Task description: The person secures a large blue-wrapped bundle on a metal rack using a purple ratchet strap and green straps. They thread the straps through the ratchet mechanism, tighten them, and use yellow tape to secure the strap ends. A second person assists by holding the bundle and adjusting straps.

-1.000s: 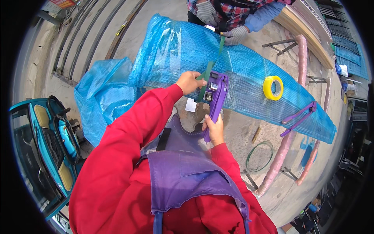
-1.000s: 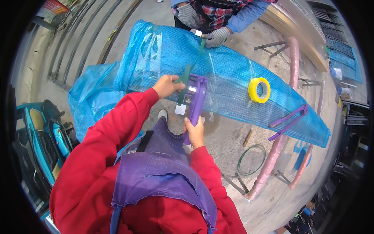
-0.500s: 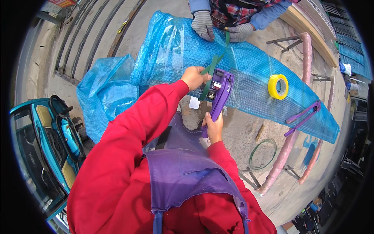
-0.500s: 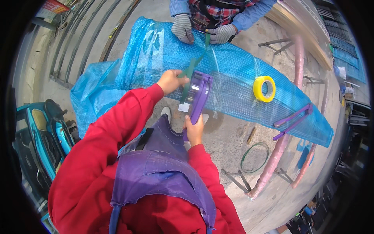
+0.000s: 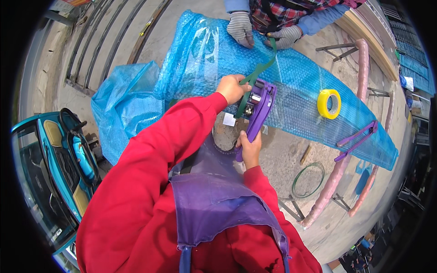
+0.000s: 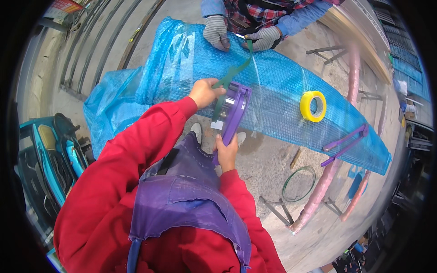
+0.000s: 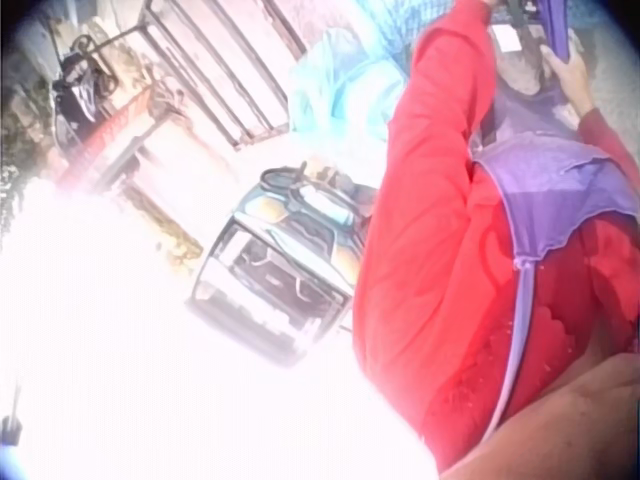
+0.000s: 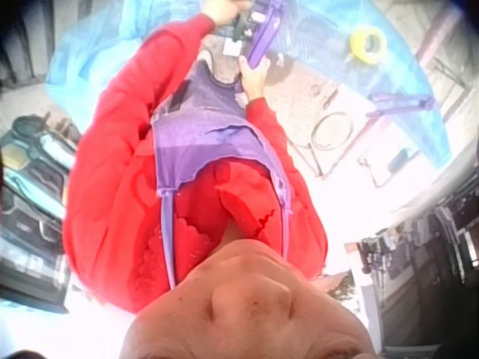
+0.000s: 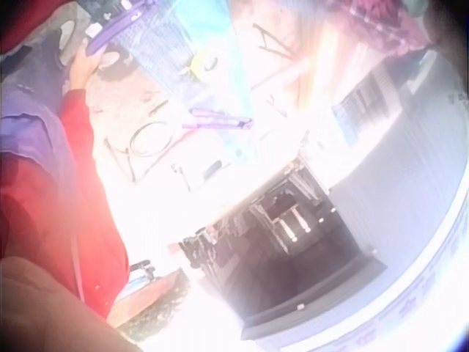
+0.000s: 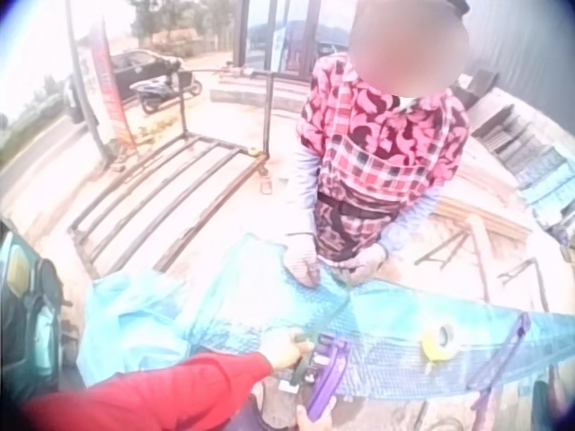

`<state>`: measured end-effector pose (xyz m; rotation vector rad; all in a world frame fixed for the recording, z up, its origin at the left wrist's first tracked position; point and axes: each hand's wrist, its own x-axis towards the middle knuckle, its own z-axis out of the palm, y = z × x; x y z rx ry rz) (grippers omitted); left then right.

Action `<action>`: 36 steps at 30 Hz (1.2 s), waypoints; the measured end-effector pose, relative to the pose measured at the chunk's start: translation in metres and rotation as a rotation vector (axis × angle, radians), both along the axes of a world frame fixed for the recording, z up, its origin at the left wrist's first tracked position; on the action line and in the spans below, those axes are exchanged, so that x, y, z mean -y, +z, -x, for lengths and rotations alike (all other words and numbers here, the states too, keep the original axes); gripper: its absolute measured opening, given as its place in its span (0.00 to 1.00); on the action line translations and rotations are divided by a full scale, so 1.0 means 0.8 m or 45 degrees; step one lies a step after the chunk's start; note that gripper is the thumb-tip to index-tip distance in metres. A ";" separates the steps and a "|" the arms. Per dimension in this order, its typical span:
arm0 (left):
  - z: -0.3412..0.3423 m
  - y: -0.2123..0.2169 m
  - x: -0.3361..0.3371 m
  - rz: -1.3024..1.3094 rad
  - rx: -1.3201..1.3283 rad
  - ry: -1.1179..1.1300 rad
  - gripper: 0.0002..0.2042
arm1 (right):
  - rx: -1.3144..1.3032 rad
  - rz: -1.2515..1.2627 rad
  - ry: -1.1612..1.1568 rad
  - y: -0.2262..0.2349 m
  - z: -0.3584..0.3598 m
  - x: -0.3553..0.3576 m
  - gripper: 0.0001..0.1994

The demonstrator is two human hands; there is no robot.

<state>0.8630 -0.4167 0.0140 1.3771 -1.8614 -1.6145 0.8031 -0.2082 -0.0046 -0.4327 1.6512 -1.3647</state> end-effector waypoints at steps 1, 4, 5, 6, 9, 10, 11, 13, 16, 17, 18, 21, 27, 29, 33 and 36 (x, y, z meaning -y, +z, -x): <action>0.001 -0.001 -0.001 0.045 0.005 -0.001 0.13 | -0.003 0.008 -0.008 0.003 -0.002 0.002 0.12; 0.005 0.007 0.001 0.061 0.064 -0.018 0.12 | 0.026 -0.017 -0.044 0.000 -0.008 0.004 0.11; 0.008 0.010 0.001 0.026 0.057 0.000 0.11 | 0.048 -0.015 -0.061 0.001 -0.013 0.005 0.11; 0.010 0.013 0.001 -0.009 0.050 0.022 0.11 | 0.068 -0.012 -0.075 0.007 -0.018 0.010 0.11; 0.012 0.012 -0.001 0.103 0.045 0.008 0.11 | 0.189 -0.021 -0.122 0.027 -0.020 0.016 0.11; 0.011 0.011 -0.003 0.175 0.048 -0.010 0.11 | 0.240 -0.028 -0.139 0.032 -0.020 0.016 0.11; 0.013 0.010 -0.004 0.231 0.064 0.002 0.11 | 0.250 -0.033 -0.134 0.036 -0.018 0.017 0.11; 0.018 0.007 -0.008 0.349 0.091 0.021 0.11 | 0.265 -0.035 -0.128 0.041 -0.014 0.018 0.11; 0.021 0.001 -0.005 0.375 0.143 0.038 0.10 | 0.079 -0.026 -0.064 0.039 -0.020 0.020 0.12; 0.022 -0.001 -0.002 0.342 0.128 0.040 0.10 | 0.071 -0.024 -0.053 0.034 -0.017 0.022 0.12; 0.021 0.002 0.001 0.308 0.118 0.035 0.10 | 0.067 -0.025 -0.050 0.028 -0.015 0.023 0.13; 0.020 0.002 -0.002 0.279 0.086 0.052 0.09 | 0.032 -0.048 -0.044 0.025 -0.014 0.023 0.14; 0.015 0.008 -0.001 0.257 -0.021 0.017 0.09 | 0.016 -0.054 -0.018 0.024 -0.006 0.020 0.12; 0.012 0.010 -0.001 0.207 -0.053 0.016 0.09 | 0.048 -0.056 -0.004 0.026 -0.008 0.020 0.13; 0.010 0.011 0.001 0.227 -0.060 0.025 0.09 | 0.150 -0.017 -0.019 0.023 -0.007 0.020 0.13; 0.012 0.004 0.003 0.250 -0.010 0.009 0.09 | 0.137 -0.014 -0.018 0.022 -0.007 0.019 0.13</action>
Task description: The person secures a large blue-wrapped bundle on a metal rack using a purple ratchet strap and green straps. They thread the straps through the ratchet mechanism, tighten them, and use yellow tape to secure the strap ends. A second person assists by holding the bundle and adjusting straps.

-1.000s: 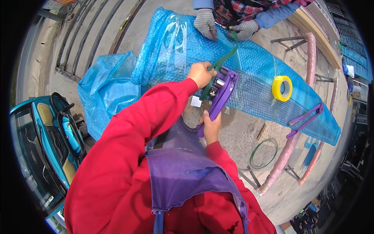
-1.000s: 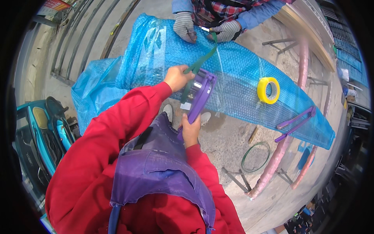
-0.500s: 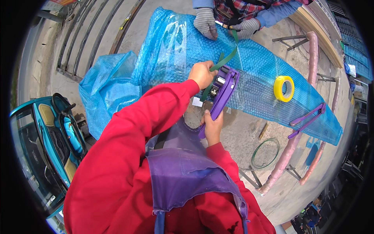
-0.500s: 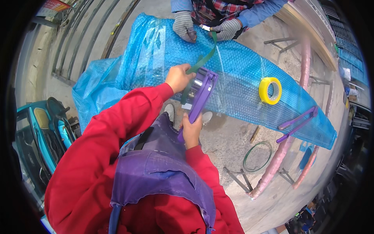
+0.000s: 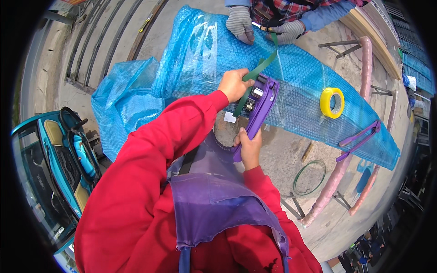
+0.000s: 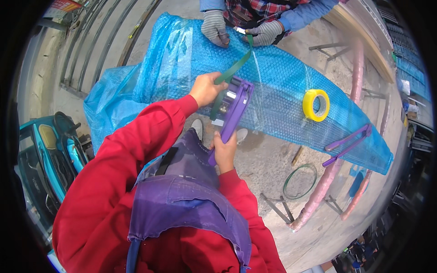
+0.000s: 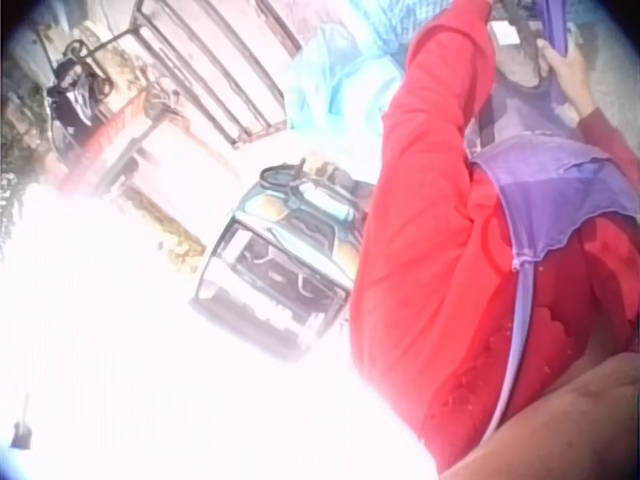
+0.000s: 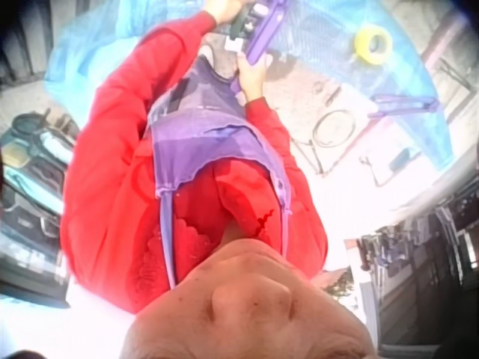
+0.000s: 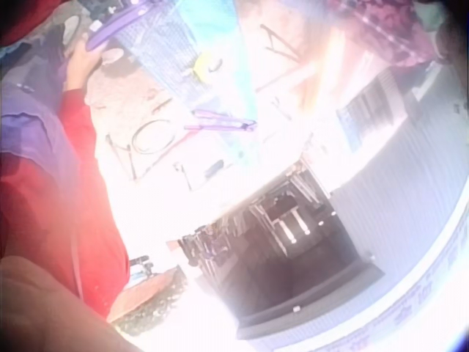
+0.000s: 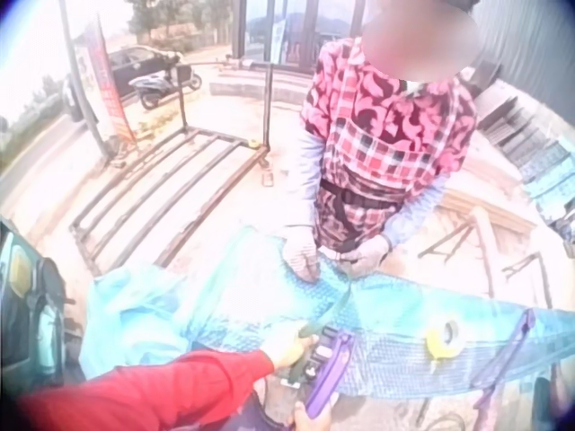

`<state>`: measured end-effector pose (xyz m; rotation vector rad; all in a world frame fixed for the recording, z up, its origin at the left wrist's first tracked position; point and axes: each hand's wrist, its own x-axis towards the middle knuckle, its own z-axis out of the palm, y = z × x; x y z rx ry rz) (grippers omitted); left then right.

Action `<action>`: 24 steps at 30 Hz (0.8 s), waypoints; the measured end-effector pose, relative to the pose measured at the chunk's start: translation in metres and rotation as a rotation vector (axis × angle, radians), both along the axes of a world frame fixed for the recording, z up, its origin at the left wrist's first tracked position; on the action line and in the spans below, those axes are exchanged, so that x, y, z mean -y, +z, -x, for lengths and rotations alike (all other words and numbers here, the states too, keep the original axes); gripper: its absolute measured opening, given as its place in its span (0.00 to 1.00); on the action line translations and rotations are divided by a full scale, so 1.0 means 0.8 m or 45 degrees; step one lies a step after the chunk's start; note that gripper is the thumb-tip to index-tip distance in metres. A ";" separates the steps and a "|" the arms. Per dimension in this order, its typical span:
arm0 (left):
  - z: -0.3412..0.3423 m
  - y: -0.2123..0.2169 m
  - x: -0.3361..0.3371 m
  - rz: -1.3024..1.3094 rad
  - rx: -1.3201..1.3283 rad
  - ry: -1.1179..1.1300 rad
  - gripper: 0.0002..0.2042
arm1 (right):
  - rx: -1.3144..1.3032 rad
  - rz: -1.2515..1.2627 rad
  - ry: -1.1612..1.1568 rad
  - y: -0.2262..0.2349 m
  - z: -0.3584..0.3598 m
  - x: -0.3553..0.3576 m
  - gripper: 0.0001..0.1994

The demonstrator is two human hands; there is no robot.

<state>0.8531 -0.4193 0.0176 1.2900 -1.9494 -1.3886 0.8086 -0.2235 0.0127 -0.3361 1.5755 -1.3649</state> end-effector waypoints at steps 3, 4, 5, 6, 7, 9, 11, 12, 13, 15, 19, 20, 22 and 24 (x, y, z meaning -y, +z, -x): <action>0.002 -0.002 0.005 -0.105 0.009 -0.008 0.10 | -0.020 0.004 0.005 0.000 0.000 0.000 0.13; 0.002 -0.002 0.006 -0.158 0.000 -0.009 0.11 | -0.024 0.007 0.007 0.000 0.000 0.000 0.13; 0.002 -0.003 0.006 -0.152 -0.017 -0.024 0.11 | -0.042 -0.004 0.012 0.000 0.001 -0.001 0.13; 0.001 -0.003 0.007 -0.144 -0.035 -0.039 0.11 | -0.059 -0.013 0.017 0.000 0.001 -0.001 0.13; -0.001 -0.004 0.008 -0.137 -0.052 -0.055 0.11 | -0.076 -0.022 0.023 0.000 0.002 -0.001 0.13; -0.003 -0.008 0.011 -0.166 -0.041 -0.088 0.13 | -0.051 -0.012 0.038 -0.001 0.005 -0.002 0.12; 0.000 -0.012 0.020 -0.137 0.048 -0.173 0.14 | -0.028 -0.017 0.068 0.000 0.011 -0.003 0.12; 0.002 -0.008 0.027 -0.095 0.133 -0.239 0.14 | -0.014 -0.028 0.091 0.001 0.016 -0.003 0.12; 0.003 -0.005 0.030 -0.054 0.218 -0.304 0.14 | -0.001 -0.039 0.114 0.001 0.019 -0.003 0.12; 0.006 0.002 0.034 0.125 0.323 -0.358 0.13 | -0.048 -0.066 0.147 0.005 0.020 0.002 0.13; 0.013 0.004 0.038 0.143 0.443 -0.386 0.11 | -0.085 -0.135 0.154 0.012 0.011 0.013 0.12; 0.014 0.003 0.039 0.164 0.484 -0.412 0.11 | -0.093 -0.120 0.143 0.011 0.007 0.016 0.12; 0.015 0.007 0.042 0.197 0.586 -0.517 0.11 | -0.108 -0.094 0.120 0.010 0.001 0.018 0.11; 0.019 0.014 0.050 0.230 0.710 -0.671 0.12 | -0.089 -0.099 0.090 0.012 -0.001 0.018 0.10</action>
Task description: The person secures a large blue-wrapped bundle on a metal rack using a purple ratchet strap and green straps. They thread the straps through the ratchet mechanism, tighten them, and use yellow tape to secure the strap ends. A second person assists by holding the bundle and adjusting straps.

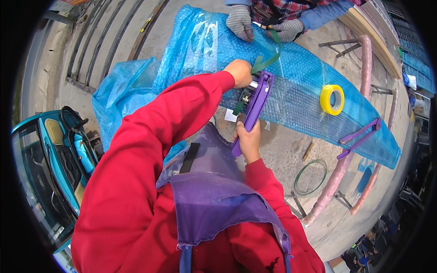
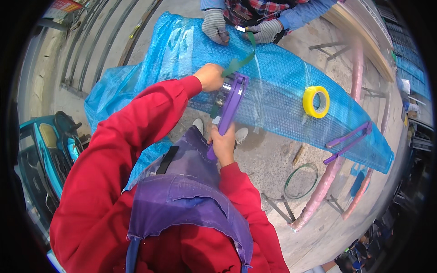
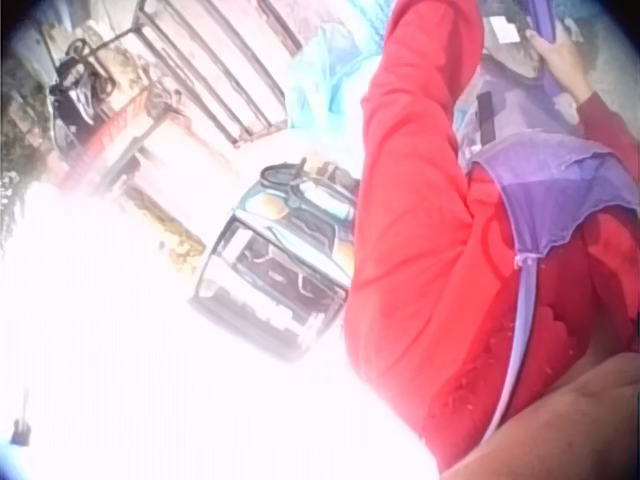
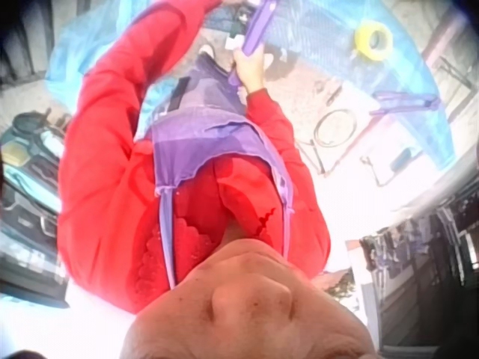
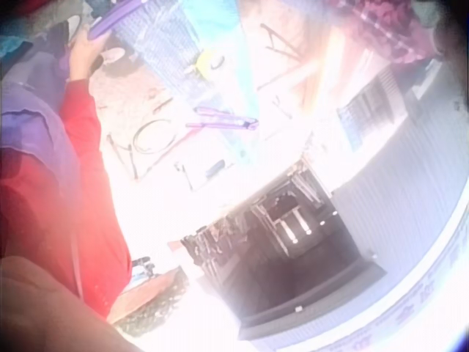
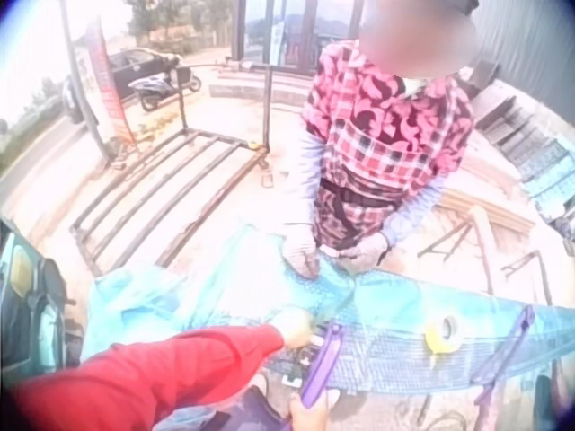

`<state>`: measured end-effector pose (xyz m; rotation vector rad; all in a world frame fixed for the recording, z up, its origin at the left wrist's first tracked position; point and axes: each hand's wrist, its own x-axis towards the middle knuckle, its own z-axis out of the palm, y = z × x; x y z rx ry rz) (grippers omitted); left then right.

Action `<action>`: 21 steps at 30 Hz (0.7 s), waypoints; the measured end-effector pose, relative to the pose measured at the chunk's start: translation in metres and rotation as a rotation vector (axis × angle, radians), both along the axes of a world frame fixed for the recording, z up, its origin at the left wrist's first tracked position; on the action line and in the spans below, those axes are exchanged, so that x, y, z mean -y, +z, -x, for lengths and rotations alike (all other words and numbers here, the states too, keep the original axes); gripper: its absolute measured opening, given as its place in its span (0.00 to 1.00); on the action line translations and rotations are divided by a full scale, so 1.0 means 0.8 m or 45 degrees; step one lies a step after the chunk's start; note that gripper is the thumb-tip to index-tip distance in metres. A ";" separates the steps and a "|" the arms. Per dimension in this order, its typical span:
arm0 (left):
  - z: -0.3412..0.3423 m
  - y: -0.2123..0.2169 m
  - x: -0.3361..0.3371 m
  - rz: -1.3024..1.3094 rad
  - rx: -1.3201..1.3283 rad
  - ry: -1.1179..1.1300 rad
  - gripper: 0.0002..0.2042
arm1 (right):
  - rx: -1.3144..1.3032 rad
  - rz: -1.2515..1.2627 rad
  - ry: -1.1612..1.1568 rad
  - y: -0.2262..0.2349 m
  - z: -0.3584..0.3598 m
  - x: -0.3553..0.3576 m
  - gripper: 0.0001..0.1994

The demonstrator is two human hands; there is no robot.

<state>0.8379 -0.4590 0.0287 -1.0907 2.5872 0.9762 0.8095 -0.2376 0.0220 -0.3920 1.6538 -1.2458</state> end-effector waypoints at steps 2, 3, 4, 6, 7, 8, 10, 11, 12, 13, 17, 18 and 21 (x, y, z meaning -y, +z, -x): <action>0.006 0.026 0.008 -0.285 0.091 0.077 0.13 | 0.034 0.017 -0.008 -0.002 0.001 -0.002 0.10; 0.007 0.034 0.011 -0.426 0.132 0.127 0.14 | 0.058 0.039 0.017 -0.004 0.003 -0.003 0.10; 0.007 0.033 0.014 -0.387 0.160 0.177 0.15 | 0.083 0.062 0.040 -0.005 0.005 -0.004 0.10; 0.002 0.021 0.022 -0.107 -0.121 0.259 0.16 | 0.098 0.054 0.008 -0.005 0.003 -0.004 0.09; 0.000 0.014 0.026 0.033 -0.258 0.296 0.16 | 0.107 0.050 -0.012 -0.004 0.001 -0.004 0.09; 0.006 0.007 0.031 0.026 -0.208 0.272 0.17 | 0.102 0.062 -0.012 -0.006 -0.001 -0.004 0.09; 0.013 -0.004 0.036 -0.003 -0.216 0.298 0.18 | 0.085 0.088 -0.009 -0.012 -0.002 -0.003 0.09; 0.015 -0.009 0.039 -0.017 -0.220 0.310 0.18 | 0.074 0.080 0.008 -0.012 -0.002 -0.004 0.09; 0.018 -0.009 0.043 -0.045 -0.187 0.304 0.18 | 0.061 0.074 0.018 -0.008 -0.002 -0.003 0.09; 0.021 -0.009 0.047 -0.072 -0.155 0.299 0.18 | 0.048 0.069 0.028 -0.006 -0.002 -0.002 0.10; 0.023 0.001 0.048 -0.045 -0.278 0.311 0.17 | 0.080 0.055 0.073 -0.006 0.004 -0.003 0.13; 0.016 0.003 0.044 -0.058 -0.448 0.336 0.16 | 0.074 0.043 0.070 -0.003 0.005 -0.004 0.13; 0.006 0.022 0.038 -0.273 -0.685 0.476 0.14 | -0.047 0.007 0.114 0.005 0.015 -0.009 0.16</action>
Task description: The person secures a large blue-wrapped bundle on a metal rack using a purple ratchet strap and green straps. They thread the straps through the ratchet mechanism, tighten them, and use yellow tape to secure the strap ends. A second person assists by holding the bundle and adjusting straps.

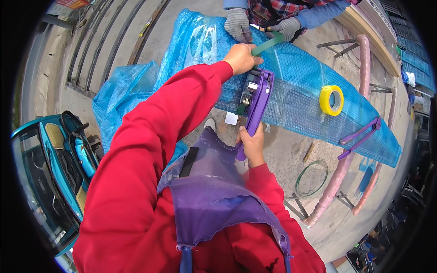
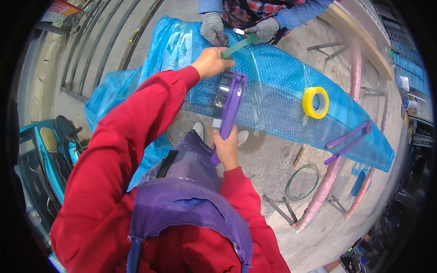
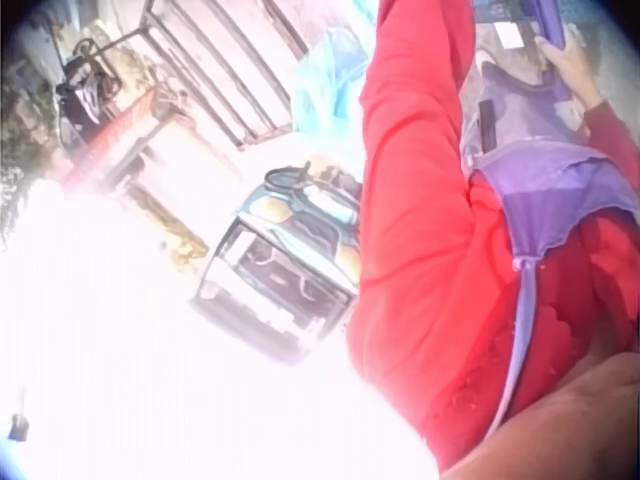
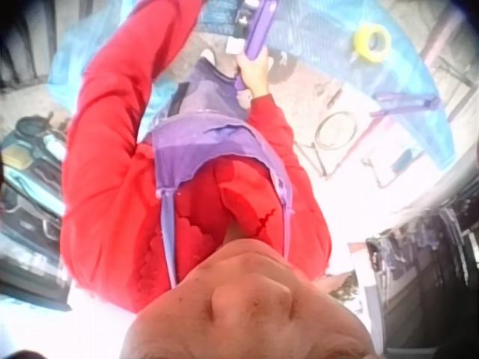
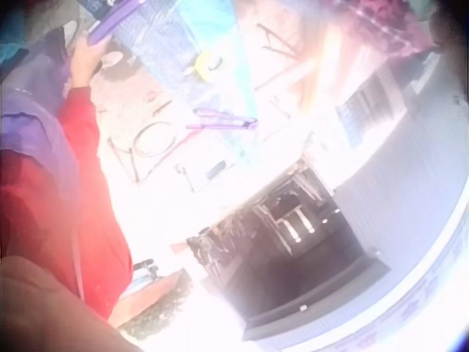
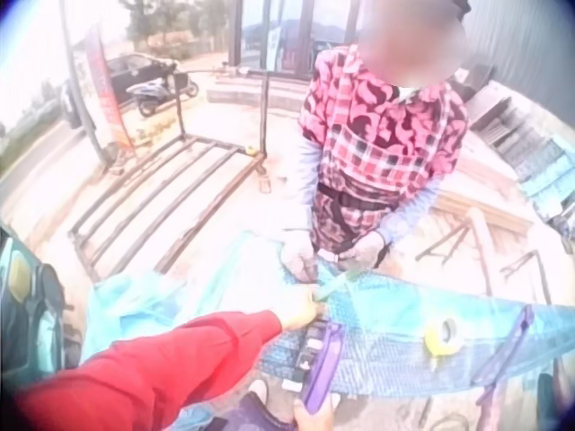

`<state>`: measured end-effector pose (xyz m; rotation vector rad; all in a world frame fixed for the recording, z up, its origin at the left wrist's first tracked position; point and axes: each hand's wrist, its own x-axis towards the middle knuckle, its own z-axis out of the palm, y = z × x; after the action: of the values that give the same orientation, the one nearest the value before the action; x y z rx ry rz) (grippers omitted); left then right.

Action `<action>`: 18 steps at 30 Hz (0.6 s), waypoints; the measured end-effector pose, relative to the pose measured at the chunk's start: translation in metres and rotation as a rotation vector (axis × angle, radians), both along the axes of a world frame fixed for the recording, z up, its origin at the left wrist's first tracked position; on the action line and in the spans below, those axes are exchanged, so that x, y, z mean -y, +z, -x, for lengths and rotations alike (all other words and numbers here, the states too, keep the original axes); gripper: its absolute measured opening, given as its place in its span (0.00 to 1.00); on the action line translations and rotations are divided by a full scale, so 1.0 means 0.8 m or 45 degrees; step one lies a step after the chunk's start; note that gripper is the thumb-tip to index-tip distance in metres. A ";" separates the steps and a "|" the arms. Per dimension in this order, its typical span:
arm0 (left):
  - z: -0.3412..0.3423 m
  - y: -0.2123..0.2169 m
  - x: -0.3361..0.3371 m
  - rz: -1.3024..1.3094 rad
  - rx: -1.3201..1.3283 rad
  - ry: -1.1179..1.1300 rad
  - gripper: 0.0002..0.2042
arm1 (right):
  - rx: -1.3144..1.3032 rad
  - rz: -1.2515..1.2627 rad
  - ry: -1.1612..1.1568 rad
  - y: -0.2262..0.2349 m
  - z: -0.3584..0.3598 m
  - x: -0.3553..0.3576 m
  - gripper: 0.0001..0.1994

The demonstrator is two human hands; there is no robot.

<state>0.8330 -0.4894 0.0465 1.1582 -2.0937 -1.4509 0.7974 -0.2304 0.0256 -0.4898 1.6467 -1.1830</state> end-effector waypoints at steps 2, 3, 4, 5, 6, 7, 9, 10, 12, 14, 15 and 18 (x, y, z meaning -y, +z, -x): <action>-0.006 0.039 -0.020 0.100 -0.026 -0.081 0.11 | -0.301 -0.009 0.071 -0.003 0.004 -0.014 0.17; -0.010 0.046 -0.025 0.075 -0.029 -0.099 0.11 | -0.271 -0.029 0.043 0.000 0.004 -0.021 0.20; -0.015 0.051 -0.031 0.049 -0.035 -0.116 0.10 | -0.261 -0.034 0.054 0.003 0.003 -0.027 0.20; -0.018 0.057 -0.040 -0.015 -0.133 -0.082 0.12 | -0.250 -0.040 0.065 0.008 0.002 -0.032 0.20; -0.019 0.056 -0.043 -0.046 -0.133 -0.105 0.12 | -0.240 -0.044 0.081 0.011 0.001 -0.038 0.19; -0.016 0.057 -0.041 -0.060 -0.124 -0.106 0.12 | -0.273 -0.021 0.060 0.009 -0.002 -0.041 0.19; -0.002 0.051 -0.035 -0.076 -0.124 -0.072 0.11 | -0.241 -0.008 0.049 0.007 0.004 -0.028 0.18; 0.007 0.047 -0.027 -0.076 -0.138 -0.041 0.12 | -0.230 -0.004 0.040 0.008 0.009 -0.020 0.18; 0.019 0.032 -0.011 -0.091 -0.102 0.023 0.11 | -0.244 -0.073 0.044 0.005 0.014 -0.001 0.17; 0.028 0.008 -0.002 -0.107 -0.117 0.109 0.12 | -0.135 -0.064 0.041 -0.015 0.016 0.004 0.17; 0.031 -0.006 0.002 -0.117 -0.113 0.141 0.12 | -0.101 -0.035 0.058 -0.030 0.015 0.000 0.17; 0.040 -0.023 0.005 -0.154 -0.063 0.211 0.14 | 0.002 -0.038 0.055 -0.019 0.011 -0.007 0.17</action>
<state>0.8011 -0.4930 0.0282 1.2934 -1.8516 -1.5288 0.7886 -0.2249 0.0108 -0.5025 1.6422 -1.1251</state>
